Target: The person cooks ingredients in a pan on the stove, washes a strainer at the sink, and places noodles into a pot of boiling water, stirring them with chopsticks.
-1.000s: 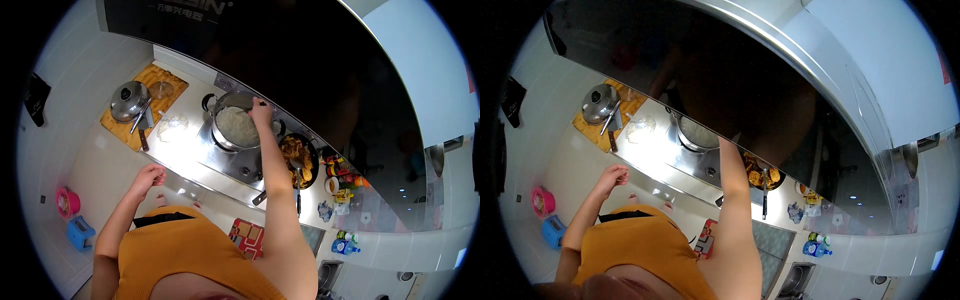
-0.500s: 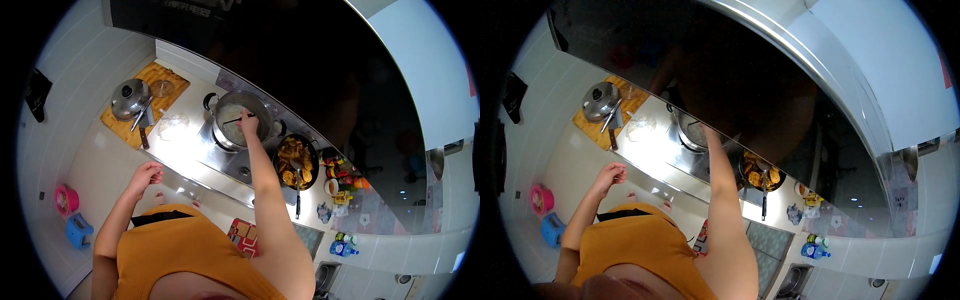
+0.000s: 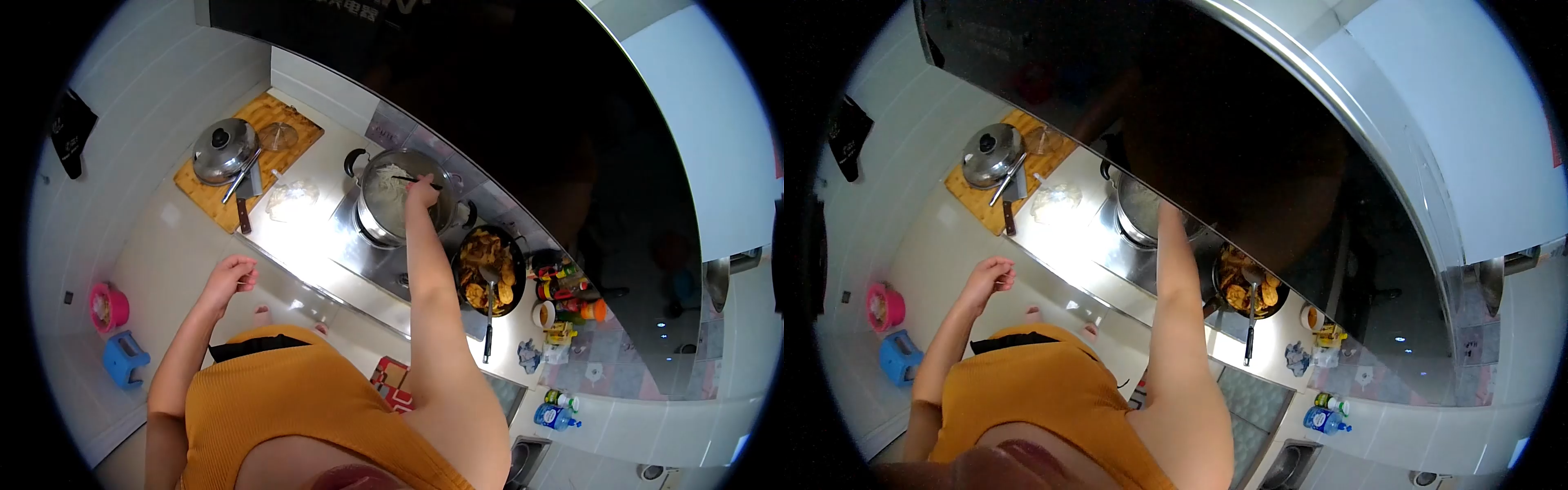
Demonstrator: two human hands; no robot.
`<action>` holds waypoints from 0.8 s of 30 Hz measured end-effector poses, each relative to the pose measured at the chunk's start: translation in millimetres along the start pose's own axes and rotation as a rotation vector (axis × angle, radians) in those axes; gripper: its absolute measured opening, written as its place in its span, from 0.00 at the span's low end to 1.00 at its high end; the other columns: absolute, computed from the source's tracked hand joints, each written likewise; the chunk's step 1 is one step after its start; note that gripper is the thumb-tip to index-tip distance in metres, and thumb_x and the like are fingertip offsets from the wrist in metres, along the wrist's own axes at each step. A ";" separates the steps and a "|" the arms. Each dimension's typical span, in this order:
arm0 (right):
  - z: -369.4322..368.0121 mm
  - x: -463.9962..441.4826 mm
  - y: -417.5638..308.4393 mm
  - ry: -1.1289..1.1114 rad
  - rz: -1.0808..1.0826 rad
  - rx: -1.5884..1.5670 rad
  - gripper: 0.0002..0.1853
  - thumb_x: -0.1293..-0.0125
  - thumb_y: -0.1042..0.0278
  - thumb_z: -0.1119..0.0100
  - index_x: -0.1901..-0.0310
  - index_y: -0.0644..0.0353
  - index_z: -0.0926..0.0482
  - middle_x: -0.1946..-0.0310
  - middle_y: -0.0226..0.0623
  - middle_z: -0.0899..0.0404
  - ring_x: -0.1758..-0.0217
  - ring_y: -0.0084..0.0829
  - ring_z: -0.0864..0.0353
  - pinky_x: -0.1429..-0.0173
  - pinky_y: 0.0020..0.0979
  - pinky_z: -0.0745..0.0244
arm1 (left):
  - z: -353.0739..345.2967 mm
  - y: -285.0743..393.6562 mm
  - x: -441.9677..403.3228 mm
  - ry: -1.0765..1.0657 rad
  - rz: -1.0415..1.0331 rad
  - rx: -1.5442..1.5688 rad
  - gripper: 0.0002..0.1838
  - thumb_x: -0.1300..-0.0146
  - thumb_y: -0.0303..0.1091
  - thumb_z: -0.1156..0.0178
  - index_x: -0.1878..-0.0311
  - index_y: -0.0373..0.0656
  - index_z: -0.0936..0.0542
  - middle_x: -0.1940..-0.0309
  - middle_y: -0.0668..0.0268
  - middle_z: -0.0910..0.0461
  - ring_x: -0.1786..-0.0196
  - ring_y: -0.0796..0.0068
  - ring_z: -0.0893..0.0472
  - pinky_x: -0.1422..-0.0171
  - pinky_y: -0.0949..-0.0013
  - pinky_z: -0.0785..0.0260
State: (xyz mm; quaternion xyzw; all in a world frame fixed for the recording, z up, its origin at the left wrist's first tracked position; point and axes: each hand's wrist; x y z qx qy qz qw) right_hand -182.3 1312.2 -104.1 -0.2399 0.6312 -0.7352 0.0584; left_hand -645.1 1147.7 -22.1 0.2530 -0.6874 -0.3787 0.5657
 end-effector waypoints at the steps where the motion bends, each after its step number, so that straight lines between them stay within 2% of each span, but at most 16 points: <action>1: 3.5 3.8 -7.6 0.020 -0.046 -0.045 0.27 0.26 0.51 0.55 0.60 0.73 0.18 0.78 0.47 0.20 0.79 0.33 0.20 0.76 0.32 0.25 | -0.5 0.9 1.0 -0.007 -0.004 -0.001 0.09 0.32 0.33 0.47 0.54 0.41 0.22 0.66 0.70 0.21 0.66 0.82 0.24 0.59 0.76 0.28; 7: 35.0 -37.4 8.1 -0.078 -0.294 -0.395 0.26 0.24 0.52 0.59 0.58 0.70 0.19 0.80 0.43 0.22 0.82 0.29 0.27 0.79 0.27 0.33 | -10.0 -3.8 -8.0 -0.063 0.009 -0.021 0.10 0.32 0.33 0.48 0.53 0.41 0.22 0.66 0.70 0.22 0.65 0.81 0.24 0.59 0.76 0.28; 10: 42.0 -40.3 9.2 -0.111 -0.288 -0.423 0.25 0.24 0.53 0.60 0.59 0.69 0.20 0.81 0.40 0.23 0.82 0.28 0.27 0.79 0.26 0.34 | -20.0 -1.4 -13.3 -0.106 0.011 -0.048 0.10 0.31 0.33 0.48 0.53 0.41 0.22 0.66 0.70 0.22 0.65 0.82 0.24 0.59 0.76 0.28; 13: 61.0 -18.3 -8.4 -0.170 -0.169 -0.336 0.24 0.24 0.54 0.59 0.60 0.68 0.20 0.82 0.38 0.24 0.83 0.27 0.28 0.80 0.26 0.35 | -28.6 4.1 -18.9 -0.144 -0.008 -0.065 0.10 0.31 0.33 0.48 0.53 0.40 0.22 0.66 0.70 0.22 0.66 0.82 0.24 0.59 0.76 0.28; 15: 73.8 -21.4 -20.8 -0.287 0.029 -0.219 0.22 0.25 0.55 0.57 0.60 0.68 0.20 0.81 0.38 0.23 0.83 0.26 0.28 0.80 0.26 0.35 | -33.0 6.1 -22.1 -0.161 -0.022 -0.063 0.09 0.31 0.33 0.48 0.53 0.41 0.22 0.66 0.70 0.22 0.66 0.82 0.24 0.59 0.76 0.28; 17: 84.8 -29.3 -28.3 -0.338 0.353 0.035 0.20 0.28 0.57 0.53 0.59 0.69 0.20 0.81 0.38 0.23 0.83 0.27 0.27 0.80 0.27 0.33 | -35.7 9.1 -20.9 -0.164 -0.016 -0.059 0.09 0.32 0.32 0.47 0.53 0.41 0.22 0.66 0.70 0.22 0.66 0.82 0.24 0.60 0.77 0.28; 19: 93.8 -37.7 -29.7 -0.307 0.798 0.424 0.18 0.32 0.59 0.46 0.58 0.69 0.21 0.80 0.40 0.22 0.82 0.30 0.24 0.79 0.30 0.31 | -36.0 9.5 -20.2 -0.157 -0.007 -0.056 0.09 0.32 0.32 0.47 0.54 0.41 0.22 0.66 0.70 0.22 0.66 0.82 0.24 0.60 0.77 0.28; 21: 95.6 -35.4 -31.0 -0.256 1.088 0.754 0.16 0.36 0.62 0.42 0.57 0.70 0.22 0.80 0.42 0.22 0.81 0.33 0.22 0.78 0.32 0.29 | -34.7 8.2 -19.1 -0.142 0.006 -0.055 0.08 0.32 0.32 0.47 0.54 0.41 0.22 0.66 0.70 0.22 0.66 0.82 0.24 0.60 0.77 0.28; 22: 100.4 -12.3 -42.6 -0.226 1.157 0.887 0.16 0.38 0.63 0.41 0.57 0.70 0.22 0.80 0.43 0.22 0.81 0.34 0.21 0.78 0.34 0.28 | -33.7 7.9 -17.4 -0.137 0.004 -0.051 0.08 0.32 0.32 0.47 0.54 0.41 0.22 0.66 0.70 0.22 0.66 0.82 0.24 0.60 0.77 0.28; 24: 100.4 15.6 -42.6 -0.257 0.894 0.908 0.15 0.39 0.67 0.40 0.56 0.70 0.23 0.81 0.45 0.22 0.82 0.36 0.21 0.78 0.36 0.28 | -28.7 6.3 -13.7 -0.124 0.002 -0.041 0.08 0.32 0.32 0.47 0.54 0.41 0.23 0.66 0.70 0.22 0.66 0.82 0.24 0.60 0.77 0.28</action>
Point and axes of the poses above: each hand's wrist, its own x-axis away from the middle knuckle, its own z-axis out of the back of the hand, y = z × x
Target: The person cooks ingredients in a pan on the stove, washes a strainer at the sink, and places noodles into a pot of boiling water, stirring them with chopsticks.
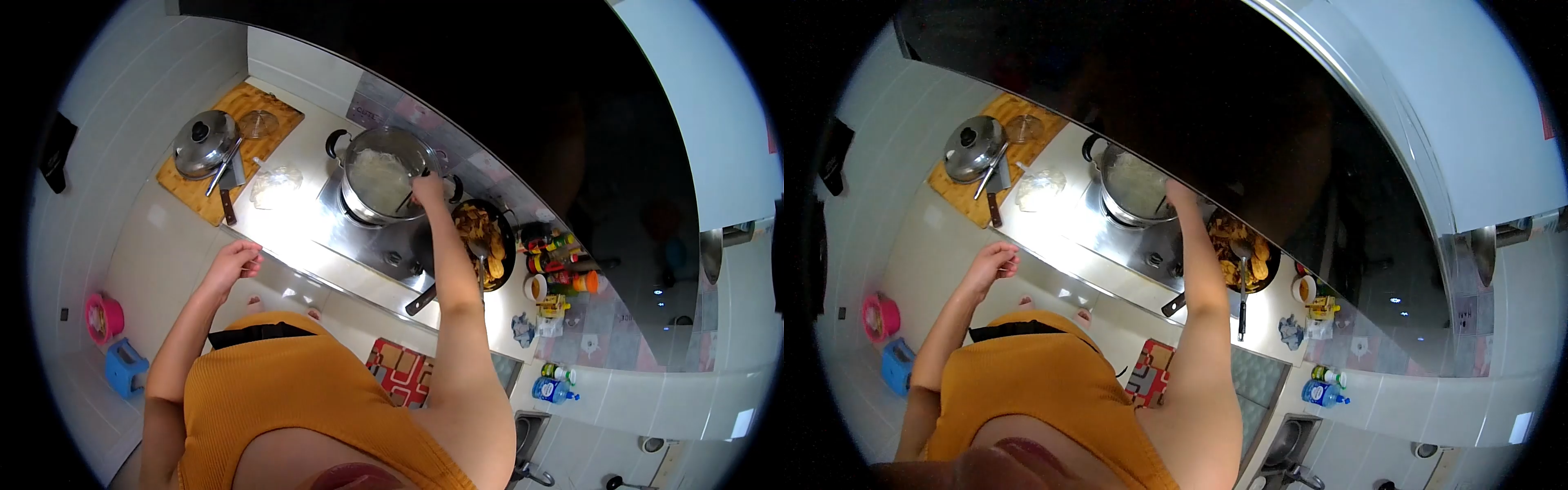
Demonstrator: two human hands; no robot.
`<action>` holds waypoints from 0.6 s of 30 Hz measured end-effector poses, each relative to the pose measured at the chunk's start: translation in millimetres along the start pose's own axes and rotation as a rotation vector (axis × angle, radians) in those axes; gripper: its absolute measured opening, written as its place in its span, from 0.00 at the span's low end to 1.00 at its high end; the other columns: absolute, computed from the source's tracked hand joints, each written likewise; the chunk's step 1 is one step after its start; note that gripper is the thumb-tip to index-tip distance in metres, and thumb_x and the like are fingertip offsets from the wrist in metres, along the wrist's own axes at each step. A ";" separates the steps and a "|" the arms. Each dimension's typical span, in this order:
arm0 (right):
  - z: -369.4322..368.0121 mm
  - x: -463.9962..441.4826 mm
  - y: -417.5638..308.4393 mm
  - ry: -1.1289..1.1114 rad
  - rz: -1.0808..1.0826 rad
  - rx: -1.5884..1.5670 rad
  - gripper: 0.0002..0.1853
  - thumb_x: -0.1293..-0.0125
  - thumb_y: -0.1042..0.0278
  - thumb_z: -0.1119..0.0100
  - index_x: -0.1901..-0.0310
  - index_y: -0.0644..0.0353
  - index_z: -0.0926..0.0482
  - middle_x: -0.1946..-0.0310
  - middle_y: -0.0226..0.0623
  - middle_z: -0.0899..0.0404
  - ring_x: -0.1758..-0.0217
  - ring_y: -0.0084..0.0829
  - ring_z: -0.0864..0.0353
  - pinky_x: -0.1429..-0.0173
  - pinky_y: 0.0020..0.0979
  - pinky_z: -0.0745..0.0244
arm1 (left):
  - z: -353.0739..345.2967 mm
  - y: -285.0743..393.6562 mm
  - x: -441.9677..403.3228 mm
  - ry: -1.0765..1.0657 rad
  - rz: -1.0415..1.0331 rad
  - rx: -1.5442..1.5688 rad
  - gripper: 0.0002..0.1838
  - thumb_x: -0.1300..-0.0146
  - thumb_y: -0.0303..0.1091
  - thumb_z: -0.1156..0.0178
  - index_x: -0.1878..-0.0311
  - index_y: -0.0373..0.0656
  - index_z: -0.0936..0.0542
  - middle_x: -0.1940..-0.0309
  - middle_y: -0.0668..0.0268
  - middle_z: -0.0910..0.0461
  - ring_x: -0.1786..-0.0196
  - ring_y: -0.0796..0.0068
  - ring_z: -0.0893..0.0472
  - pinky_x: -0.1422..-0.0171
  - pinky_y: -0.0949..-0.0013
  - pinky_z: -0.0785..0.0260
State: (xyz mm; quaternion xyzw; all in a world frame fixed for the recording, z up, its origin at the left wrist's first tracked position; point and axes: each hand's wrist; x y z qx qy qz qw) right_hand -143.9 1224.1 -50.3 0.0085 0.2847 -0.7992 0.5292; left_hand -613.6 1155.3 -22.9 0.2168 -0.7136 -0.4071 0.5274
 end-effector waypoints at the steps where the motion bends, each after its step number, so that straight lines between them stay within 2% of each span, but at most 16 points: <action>1: -7.3 4.3 -9.1 -0.113 -0.257 -0.202 0.15 0.39 0.68 0.40 0.56 0.70 0.24 0.81 0.46 0.22 0.82 0.36 0.21 0.78 0.36 0.28 | 3.5 -1.5 0.6 0.007 0.000 0.003 0.08 0.32 0.32 0.47 0.54 0.41 0.23 0.66 0.70 0.22 0.66 0.82 0.24 0.59 0.77 0.28; 2: -14.2 4.4 -18.9 -0.230 -0.512 -0.401 0.15 0.40 0.69 0.40 0.56 0.70 0.24 0.81 0.46 0.22 0.83 0.37 0.21 0.78 0.37 0.28 | 7.7 -4.3 0.0 0.015 0.000 0.008 0.08 0.32 0.32 0.47 0.54 0.41 0.23 0.66 0.70 0.22 0.66 0.82 0.24 0.59 0.77 0.28; 3: -24.1 3.6 -22.0 -0.148 -0.518 -0.468 0.15 0.39 0.69 0.40 0.56 0.72 0.24 0.81 0.45 0.22 0.85 0.36 0.22 0.79 0.36 0.28 | 10.3 -6.3 1.1 0.024 0.002 0.014 0.08 0.32 0.32 0.47 0.54 0.41 0.23 0.66 0.70 0.22 0.66 0.82 0.24 0.59 0.77 0.28; 6: -49.1 -1.6 -26.8 -0.111 -0.652 -0.707 0.17 0.38 0.65 0.38 0.57 0.73 0.24 0.81 0.45 0.22 0.84 0.35 0.22 0.79 0.35 0.28 | 16.0 -9.6 8.2 0.056 -0.012 0.030 0.08 0.32 0.32 0.48 0.54 0.42 0.23 0.66 0.70 0.22 0.66 0.83 0.24 0.59 0.77 0.28; 7: -70.0 -9.6 -17.1 -0.132 -0.723 -0.693 0.20 0.36 0.57 0.38 0.59 0.71 0.23 0.80 0.44 0.21 0.82 0.32 0.21 0.76 0.35 0.28 | 16.4 -8.0 9.7 0.066 -0.005 0.026 0.08 0.32 0.32 0.48 0.54 0.42 0.23 0.66 0.70 0.22 0.66 0.83 0.24 0.59 0.77 0.28; 9: -148.6 -32.0 19.4 0.098 -0.621 -0.577 0.22 0.33 0.53 0.41 0.58 0.71 0.22 0.80 0.43 0.22 0.80 0.32 0.21 0.74 0.34 0.28 | 17.4 -6.0 14.1 0.088 0.008 0.020 0.09 0.32 0.32 0.48 0.53 0.42 0.23 0.66 0.71 0.21 0.65 0.83 0.24 0.58 0.76 0.28; 11: -172.7 -36.4 20.2 0.241 -0.583 -0.488 0.24 0.31 0.50 0.44 0.57 0.71 0.21 0.80 0.42 0.22 0.80 0.31 0.22 0.73 0.34 0.28 | 20.6 -8.4 17.1 0.090 0.001 0.037 0.09 0.32 0.32 0.48 0.53 0.42 0.22 0.66 0.71 0.21 0.65 0.83 0.24 0.58 0.77 0.28; 12: -171.5 -38.0 11.4 0.274 -0.596 -0.460 0.24 0.30 0.50 0.46 0.57 0.71 0.21 0.80 0.42 0.22 0.81 0.31 0.23 0.74 0.33 0.29 | 22.3 -9.4 17.6 0.090 -0.004 0.046 0.09 0.32 0.32 0.48 0.53 0.42 0.22 0.66 0.71 0.21 0.65 0.83 0.24 0.58 0.77 0.28; 14: -157.9 -39.5 -7.7 0.292 -0.725 -0.629 0.25 0.28 0.49 0.49 0.56 0.70 0.20 0.80 0.41 0.23 0.82 0.30 0.25 0.74 0.33 0.31 | 25.1 -10.9 18.2 0.093 -0.003 0.049 0.09 0.32 0.32 0.48 0.53 0.42 0.22 0.66 0.71 0.21 0.66 0.83 0.24 0.58 0.77 0.28; 16: -127.0 -36.7 -23.8 0.252 -0.952 -1.024 0.25 0.27 0.49 0.50 0.57 0.70 0.19 0.81 0.40 0.24 0.82 0.30 0.27 0.75 0.32 0.33 | 25.8 -12.4 18.9 0.090 -0.001 0.051 0.09 0.32 0.32 0.48 0.53 0.43 0.22 0.66 0.71 0.21 0.66 0.83 0.24 0.58 0.77 0.27; 18: -97.9 -31.9 -33.3 0.264 -1.014 -1.083 0.25 0.27 0.50 0.51 0.60 0.69 0.18 0.82 0.38 0.25 0.83 0.29 0.28 0.76 0.31 0.34 | 26.0 -13.8 18.7 0.083 0.000 0.054 0.09 0.32 0.32 0.48 0.53 0.43 0.22 0.66 0.71 0.21 0.66 0.83 0.24 0.58 0.77 0.27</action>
Point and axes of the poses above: each hand's wrist, its own x-axis away from the middle knuckle, its own z-axis out of the back of the hand, y = z × x
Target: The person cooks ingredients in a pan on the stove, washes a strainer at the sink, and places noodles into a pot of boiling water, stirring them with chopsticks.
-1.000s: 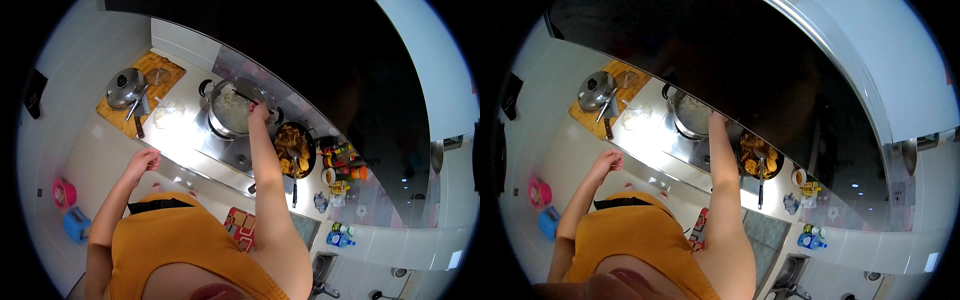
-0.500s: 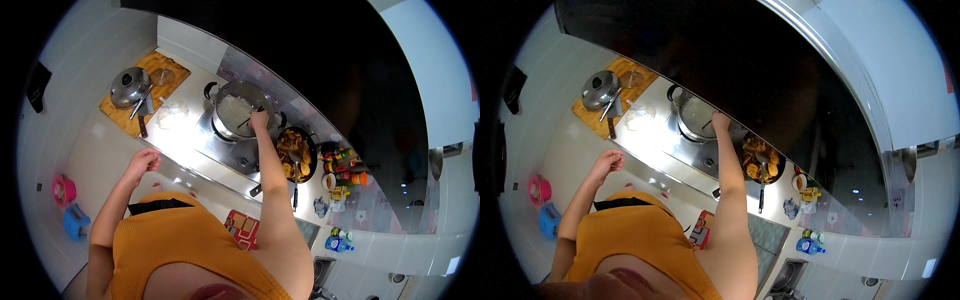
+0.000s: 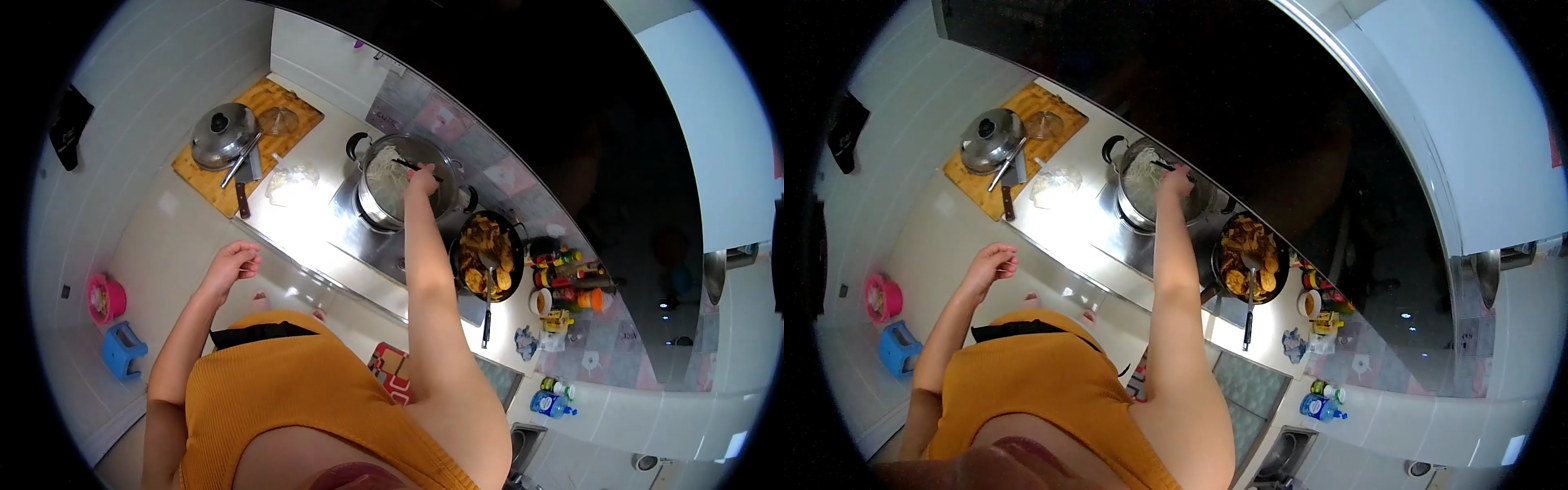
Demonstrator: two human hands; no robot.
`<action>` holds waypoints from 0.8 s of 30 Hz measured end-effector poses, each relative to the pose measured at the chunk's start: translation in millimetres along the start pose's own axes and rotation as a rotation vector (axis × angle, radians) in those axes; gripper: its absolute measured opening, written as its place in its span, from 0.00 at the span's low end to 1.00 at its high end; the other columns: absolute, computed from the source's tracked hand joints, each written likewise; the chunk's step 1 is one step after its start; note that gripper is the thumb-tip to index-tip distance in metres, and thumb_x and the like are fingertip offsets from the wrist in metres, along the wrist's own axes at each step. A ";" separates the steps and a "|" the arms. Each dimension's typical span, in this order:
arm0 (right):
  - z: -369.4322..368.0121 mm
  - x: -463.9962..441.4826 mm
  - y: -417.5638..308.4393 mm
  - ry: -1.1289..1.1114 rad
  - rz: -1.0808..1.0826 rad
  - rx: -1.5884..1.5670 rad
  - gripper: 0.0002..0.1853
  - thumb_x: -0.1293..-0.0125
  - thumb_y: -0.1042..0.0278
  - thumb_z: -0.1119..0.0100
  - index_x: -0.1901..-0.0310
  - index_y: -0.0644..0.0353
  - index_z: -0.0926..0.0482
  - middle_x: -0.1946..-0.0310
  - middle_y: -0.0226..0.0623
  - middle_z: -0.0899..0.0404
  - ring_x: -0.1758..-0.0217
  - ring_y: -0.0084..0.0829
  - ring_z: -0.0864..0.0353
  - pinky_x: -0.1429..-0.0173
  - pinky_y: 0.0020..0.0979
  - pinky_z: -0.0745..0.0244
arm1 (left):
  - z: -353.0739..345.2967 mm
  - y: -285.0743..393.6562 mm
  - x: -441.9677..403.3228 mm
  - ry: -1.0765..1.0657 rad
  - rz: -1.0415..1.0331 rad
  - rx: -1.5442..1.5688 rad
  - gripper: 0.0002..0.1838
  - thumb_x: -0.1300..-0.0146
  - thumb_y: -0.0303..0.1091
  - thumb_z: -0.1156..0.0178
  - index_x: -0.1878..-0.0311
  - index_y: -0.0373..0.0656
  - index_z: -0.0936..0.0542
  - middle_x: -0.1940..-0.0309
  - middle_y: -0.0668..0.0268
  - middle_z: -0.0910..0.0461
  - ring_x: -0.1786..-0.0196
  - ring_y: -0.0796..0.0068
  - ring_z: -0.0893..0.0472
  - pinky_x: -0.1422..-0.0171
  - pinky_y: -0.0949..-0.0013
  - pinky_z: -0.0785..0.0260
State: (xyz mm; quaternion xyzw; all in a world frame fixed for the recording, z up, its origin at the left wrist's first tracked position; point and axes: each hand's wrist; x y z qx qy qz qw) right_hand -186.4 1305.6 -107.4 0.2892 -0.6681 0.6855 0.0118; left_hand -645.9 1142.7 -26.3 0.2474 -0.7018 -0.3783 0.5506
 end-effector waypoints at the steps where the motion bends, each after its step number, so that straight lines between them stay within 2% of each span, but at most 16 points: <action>1: 4.3 3.9 -8.6 0.008 -0.030 -0.030 0.25 0.27 0.50 0.51 0.61 0.68 0.17 0.82 0.38 0.25 0.83 0.28 0.29 0.77 0.31 0.35 | -0.5 -0.5 -1.1 -0.004 0.002 -0.003 0.09 0.32 0.33 0.48 0.53 0.43 0.22 0.66 0.71 0.21 0.66 0.83 0.24 0.58 0.77 0.27; 4: 14.8 1.1 -22.4 -0.116 0.219 0.058 0.23 0.27 0.52 0.50 0.64 0.66 0.16 0.83 0.36 0.26 0.84 0.27 0.30 0.77 0.30 0.36 | -3.1 -1.7 -2.9 -0.022 0.007 -0.019 0.09 0.32 0.33 0.47 0.53 0.42 0.22 0.66 0.70 0.21 0.66 0.82 0.24 0.58 0.76 0.27; 5: 11.2 -24.7 -10.4 -0.146 0.477 0.194 0.19 0.28 0.56 0.47 0.67 0.64 0.16 0.82 0.36 0.24 0.84 0.26 0.28 0.77 0.29 0.35 | -5.6 -1.1 -3.2 -0.031 0.005 -0.027 0.09 0.32 0.33 0.47 0.53 0.42 0.22 0.66 0.70 0.21 0.66 0.82 0.23 0.58 0.76 0.28; 8: 2.3 25.4 -26.5 -0.403 0.484 0.179 0.16 0.32 0.58 0.41 0.68 0.65 0.16 0.79 0.38 0.20 0.80 0.26 0.24 0.75 0.27 0.31 | -12.6 1.3 -4.6 -0.068 -0.005 -0.052 0.09 0.32 0.33 0.47 0.53 0.41 0.22 0.65 0.70 0.21 0.65 0.81 0.23 0.58 0.76 0.28; 11: 6.4 14.7 -5.6 -0.468 0.428 0.647 0.15 0.36 0.58 0.37 0.69 0.65 0.17 0.77 0.40 0.18 0.76 0.30 0.20 0.70 0.30 0.27 | -21.1 7.9 -5.0 -0.091 -0.016 -0.064 0.10 0.31 0.33 0.47 0.53 0.41 0.22 0.66 0.70 0.21 0.66 0.81 0.23 0.59 0.76 0.28; 14: 38.1 17.2 -18.4 -0.320 0.550 0.777 0.16 0.38 0.57 0.36 0.69 0.65 0.17 0.76 0.43 0.18 0.74 0.36 0.19 0.65 0.35 0.25 | -21.3 8.0 -8.1 -0.099 -0.023 -0.056 0.09 0.31 0.33 0.47 0.53 0.41 0.22 0.66 0.69 0.21 0.66 0.81 0.24 0.59 0.76 0.28; 17: 66.0 -18.5 -14.8 -0.343 0.696 1.095 0.17 0.37 0.56 0.38 0.69 0.66 0.18 0.77 0.44 0.19 0.71 0.39 0.18 0.63 0.37 0.25 | -20.4 4.0 -8.3 -0.090 -0.004 -0.064 0.09 0.31 0.33 0.47 0.53 0.41 0.22 0.66 0.69 0.21 0.66 0.82 0.24 0.59 0.76 0.28; 21: 81.1 -12.7 -35.5 -0.366 0.805 1.115 0.19 0.36 0.54 0.40 0.65 0.66 0.16 0.79 0.41 0.19 0.73 0.37 0.18 0.64 0.36 0.26 | -22.7 -11.5 -13.8 -0.108 0.016 -0.062 0.10 0.31 0.34 0.47 0.54 0.41 0.22 0.65 0.69 0.21 0.66 0.81 0.23 0.59 0.75 0.27; 24: 63.7 -1.6 -13.2 -0.525 0.593 0.907 0.19 0.35 0.54 0.41 0.63 0.67 0.16 0.77 0.40 0.18 0.73 0.33 0.19 0.65 0.35 0.27 | -34.2 -11.1 -16.1 -0.154 0.049 -0.090 0.10 0.31 0.34 0.47 0.53 0.40 0.22 0.65 0.68 0.21 0.66 0.81 0.23 0.59 0.75 0.27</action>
Point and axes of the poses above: each hand's wrist, its own x-axis away from the middle knuckle, its own z-axis out of the back of the hand, y = z × x
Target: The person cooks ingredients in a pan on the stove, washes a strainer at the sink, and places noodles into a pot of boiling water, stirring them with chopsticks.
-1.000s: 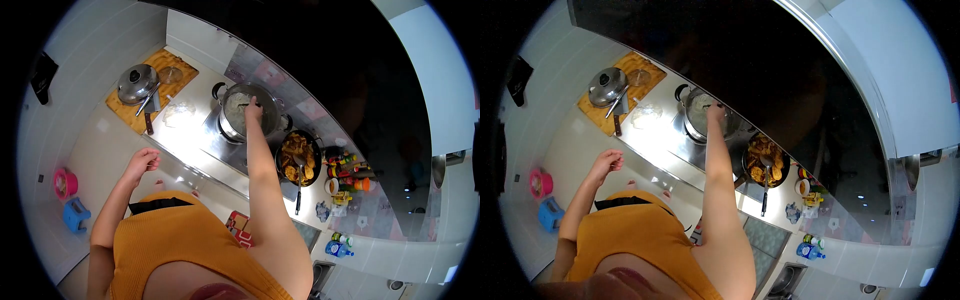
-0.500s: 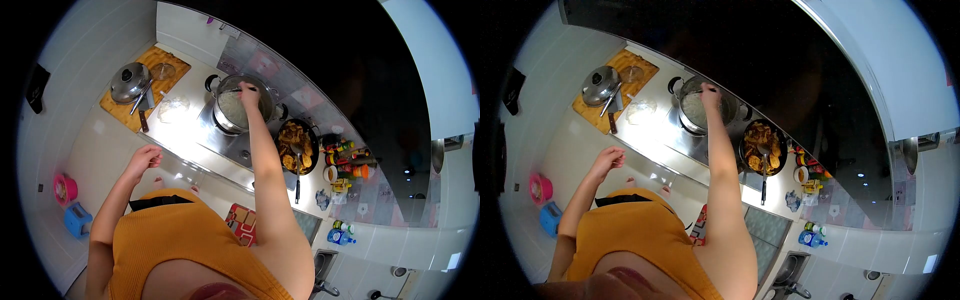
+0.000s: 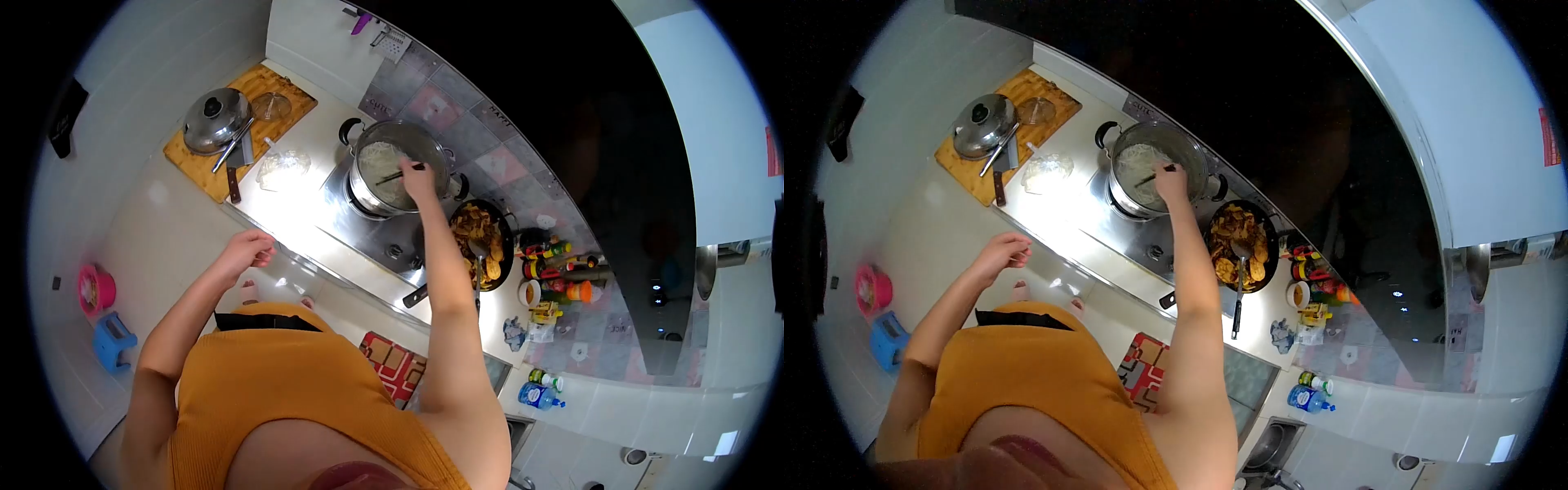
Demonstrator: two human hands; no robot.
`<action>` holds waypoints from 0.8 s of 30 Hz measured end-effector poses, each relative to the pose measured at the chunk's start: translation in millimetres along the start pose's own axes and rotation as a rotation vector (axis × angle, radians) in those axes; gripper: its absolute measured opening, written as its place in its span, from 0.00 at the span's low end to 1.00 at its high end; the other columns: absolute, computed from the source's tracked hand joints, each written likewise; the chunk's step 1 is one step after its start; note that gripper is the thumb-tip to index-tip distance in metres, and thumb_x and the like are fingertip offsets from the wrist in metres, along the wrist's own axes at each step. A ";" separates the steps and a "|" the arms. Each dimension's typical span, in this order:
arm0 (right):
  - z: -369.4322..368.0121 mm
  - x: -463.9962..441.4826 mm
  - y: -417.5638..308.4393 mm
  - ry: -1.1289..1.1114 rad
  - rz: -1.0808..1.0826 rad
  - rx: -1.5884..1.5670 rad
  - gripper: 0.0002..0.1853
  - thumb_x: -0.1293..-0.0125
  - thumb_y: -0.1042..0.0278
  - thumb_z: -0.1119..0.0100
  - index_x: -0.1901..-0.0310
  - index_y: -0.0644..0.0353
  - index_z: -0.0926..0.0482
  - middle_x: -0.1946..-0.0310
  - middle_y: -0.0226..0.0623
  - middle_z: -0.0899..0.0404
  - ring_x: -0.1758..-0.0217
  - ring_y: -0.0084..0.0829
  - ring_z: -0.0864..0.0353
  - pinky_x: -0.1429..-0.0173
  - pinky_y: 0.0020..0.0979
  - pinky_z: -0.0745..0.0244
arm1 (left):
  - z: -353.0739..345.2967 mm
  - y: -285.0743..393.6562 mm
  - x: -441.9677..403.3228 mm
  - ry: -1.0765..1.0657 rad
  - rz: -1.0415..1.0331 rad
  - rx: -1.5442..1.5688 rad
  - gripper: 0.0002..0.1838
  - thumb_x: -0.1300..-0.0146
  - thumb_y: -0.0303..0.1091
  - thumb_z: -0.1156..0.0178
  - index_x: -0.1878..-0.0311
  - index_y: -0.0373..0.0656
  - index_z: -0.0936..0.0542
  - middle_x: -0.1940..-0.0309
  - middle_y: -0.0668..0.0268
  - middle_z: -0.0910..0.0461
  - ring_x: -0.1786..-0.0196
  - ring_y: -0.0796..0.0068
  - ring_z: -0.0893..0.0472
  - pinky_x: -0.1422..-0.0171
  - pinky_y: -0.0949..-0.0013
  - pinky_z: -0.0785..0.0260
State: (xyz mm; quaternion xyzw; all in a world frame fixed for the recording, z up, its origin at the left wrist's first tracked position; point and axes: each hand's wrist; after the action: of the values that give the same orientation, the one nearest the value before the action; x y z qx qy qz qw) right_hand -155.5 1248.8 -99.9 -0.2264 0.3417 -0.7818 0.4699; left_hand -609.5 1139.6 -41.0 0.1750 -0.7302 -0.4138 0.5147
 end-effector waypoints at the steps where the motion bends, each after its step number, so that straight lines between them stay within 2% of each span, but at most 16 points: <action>1: -5.5 -0.3 0.9 0.046 -0.028 -0.046 0.20 0.34 0.53 0.41 0.63 0.66 0.17 0.75 0.41 0.18 0.72 0.33 0.19 0.65 0.35 0.26 | -5.2 1.2 -1.8 -0.014 -0.008 -0.002 0.10 0.31 0.34 0.47 0.53 0.40 0.22 0.65 0.68 0.21 0.66 0.81 0.23 0.59 0.75 0.27; 4: -33.7 -1.0 -18.0 0.147 -0.088 -0.186 0.23 0.32 0.49 0.43 0.61 0.66 0.17 0.69 0.42 0.17 0.70 0.34 0.20 0.63 0.37 0.26 | -13.3 3.0 -7.7 -0.023 -0.042 0.016 0.10 0.31 0.33 0.47 0.53 0.40 0.22 0.65 0.68 0.21 0.66 0.81 0.23 0.59 0.75 0.27; 5: -25.0 5.5 -29.6 0.223 0.009 -0.063 0.23 0.32 0.49 0.42 0.62 0.67 0.17 0.68 0.45 0.17 0.67 0.39 0.19 0.59 0.40 0.26 | -14.1 3.4 -7.7 -0.023 -0.057 0.026 0.10 0.32 0.33 0.47 0.53 0.40 0.22 0.64 0.68 0.21 0.66 0.81 0.23 0.58 0.75 0.27; 6: 4.2 32.5 -81.4 0.072 -0.012 0.004 0.23 0.33 0.49 0.42 0.63 0.67 0.17 0.67 0.48 0.17 0.63 0.43 0.19 0.55 0.42 0.26 | -10.6 1.7 -9.3 -0.026 -0.071 0.035 0.09 0.32 0.33 0.47 0.54 0.40 0.22 0.64 0.68 0.21 0.65 0.81 0.23 0.58 0.76 0.27; 7: 16.3 51.9 -108.8 0.111 0.005 -0.011 0.23 0.34 0.48 0.41 0.63 0.67 0.17 0.68 0.49 0.17 0.62 0.44 0.18 0.54 0.42 0.26 | -4.1 -2.1 -14.6 -0.029 -0.069 0.039 0.11 0.33 0.32 0.46 0.50 0.40 0.24 0.64 0.67 0.20 0.67 0.80 0.23 0.60 0.75 0.27; 8: 12.7 37.1 -85.6 0.155 0.008 0.051 0.23 0.30 0.50 0.46 0.60 0.66 0.17 0.66 0.52 0.18 0.60 0.50 0.20 0.52 0.46 0.29 | 5.3 -8.5 -27.0 0.002 -0.062 0.023 0.15 0.34 0.33 0.45 0.46 0.40 0.28 0.64 0.66 0.20 0.67 0.80 0.22 0.61 0.75 0.26; 10: 30.7 61.5 -97.8 0.057 -0.067 -0.188 0.21 0.29 0.53 0.46 0.62 0.66 0.17 0.68 0.44 0.17 0.63 0.41 0.20 0.50 0.42 0.28 | 29.2 -19.9 -56.9 0.055 -0.043 -0.010 0.24 0.36 0.34 0.42 0.38 0.40 0.34 0.64 0.65 0.20 0.69 0.79 0.22 0.64 0.74 0.25; 11: 40.5 81.2 -105.2 0.025 0.164 -0.004 0.21 0.29 0.54 0.47 0.62 0.68 0.17 0.69 0.42 0.18 0.66 0.38 0.21 0.53 0.40 0.28 | 36.2 -13.9 -66.8 0.111 -0.017 -0.038 0.30 0.37 0.35 0.40 0.34 0.40 0.39 0.63 0.64 0.20 0.69 0.78 0.21 0.66 0.73 0.25; 13: 31.8 99.7 -78.5 0.035 0.020 -0.065 0.19 0.28 0.58 0.48 0.63 0.69 0.18 0.71 0.44 0.19 0.67 0.39 0.21 0.57 0.39 0.29 | 54.5 5.7 -89.5 0.223 0.040 -0.103 0.43 0.40 0.36 0.38 0.27 0.40 0.50 0.63 0.63 0.20 0.70 0.75 0.21 0.69 0.70 0.23; 14: 33.6 121.3 -87.2 0.127 0.286 0.016 0.17 0.28 0.61 0.48 0.63 0.70 0.18 0.71 0.46 0.20 0.66 0.40 0.21 0.58 0.38 0.29 | 69.7 5.9 -119.0 0.184 0.051 -0.107 0.53 0.43 0.40 0.34 0.24 0.42 0.61 0.60 0.60 0.20 0.69 0.71 0.19 0.69 0.67 0.21; 15: 35.7 142.7 -96.8 0.221 0.552 0.099 0.16 0.28 0.65 0.49 0.64 0.70 0.18 0.71 0.48 0.20 0.65 0.41 0.20 0.58 0.36 0.29 | 73.7 15.0 -140.4 0.235 0.066 -0.099 0.50 0.41 0.39 0.34 0.25 0.45 0.58 0.57 0.59 0.20 0.71 0.70 0.19 0.69 0.67 0.21; 16: 29.8 157.2 -91.5 0.242 0.588 0.121 0.13 0.30 0.69 0.49 0.63 0.70 0.18 0.70 0.49 0.20 0.65 0.43 0.20 0.59 0.35 0.29 | 77.2 22.2 -163.1 0.283 0.085 -0.089 0.47 0.40 0.39 0.34 0.26 0.47 0.56 0.55 0.57 0.21 0.73 0.69 0.20 0.69 0.67 0.21; 17: 24.4 175.1 -86.4 0.159 0.487 0.093 0.12 0.30 0.70 0.48 0.62 0.70 0.18 0.69 0.50 0.20 0.67 0.44 0.21 0.60 0.35 0.28 | 87.5 13.1 -207.9 0.176 0.114 0.019 0.46 0.40 0.39 0.34 0.26 0.48 0.55 0.54 0.57 0.21 0.72 0.68 0.20 0.68 0.66 0.20; 19: 8.7 211.9 -102.7 0.233 0.529 0.192 0.10 0.30 0.73 0.49 0.59 0.70 0.19 0.71 0.47 0.22 0.69 0.43 0.23 0.63 0.34 0.29 | 109.8 -5.8 -298.2 -0.039 0.168 0.234 0.45 0.39 0.39 0.34 0.27 0.49 0.53 0.53 0.56 0.22 0.70 0.66 0.19 0.64 0.63 0.20; 22: -23.1 239.1 -113.8 0.308 0.633 0.317 0.11 0.33 0.75 0.48 0.53 0.64 0.19 0.68 0.46 0.24 0.67 0.41 0.24 0.61 0.36 0.27 | 79.9 49.3 -276.2 0.156 0.044 0.189 0.27 0.33 0.41 0.40 0.36 0.44 0.37 0.57 0.57 0.20 0.65 0.61 0.19 0.60 0.59 0.21; 24: -55.6 246.6 -109.4 0.164 0.673 0.408 0.17 0.38 0.75 0.42 0.46 0.62 0.20 0.66 0.43 0.27 0.63 0.37 0.27 0.58 0.33 0.28 | 80.0 26.7 -335.7 0.025 0.058 0.238 0.17 0.31 0.43 0.44 0.47 0.41 0.28 0.62 0.56 0.19 0.63 0.63 0.19 0.60 0.59 0.23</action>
State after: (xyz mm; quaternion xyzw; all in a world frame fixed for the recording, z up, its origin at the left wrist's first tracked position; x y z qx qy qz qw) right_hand -368.9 1082.9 -46.9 0.0589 0.2710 -0.6514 0.7062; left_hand -539.4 1418.3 -234.0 0.2190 -0.7724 -0.3069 0.5111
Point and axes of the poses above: each hand's wrist, its own x-axis away from the middle knuckle, its own z-axis out of the back of the hand, y = z × x
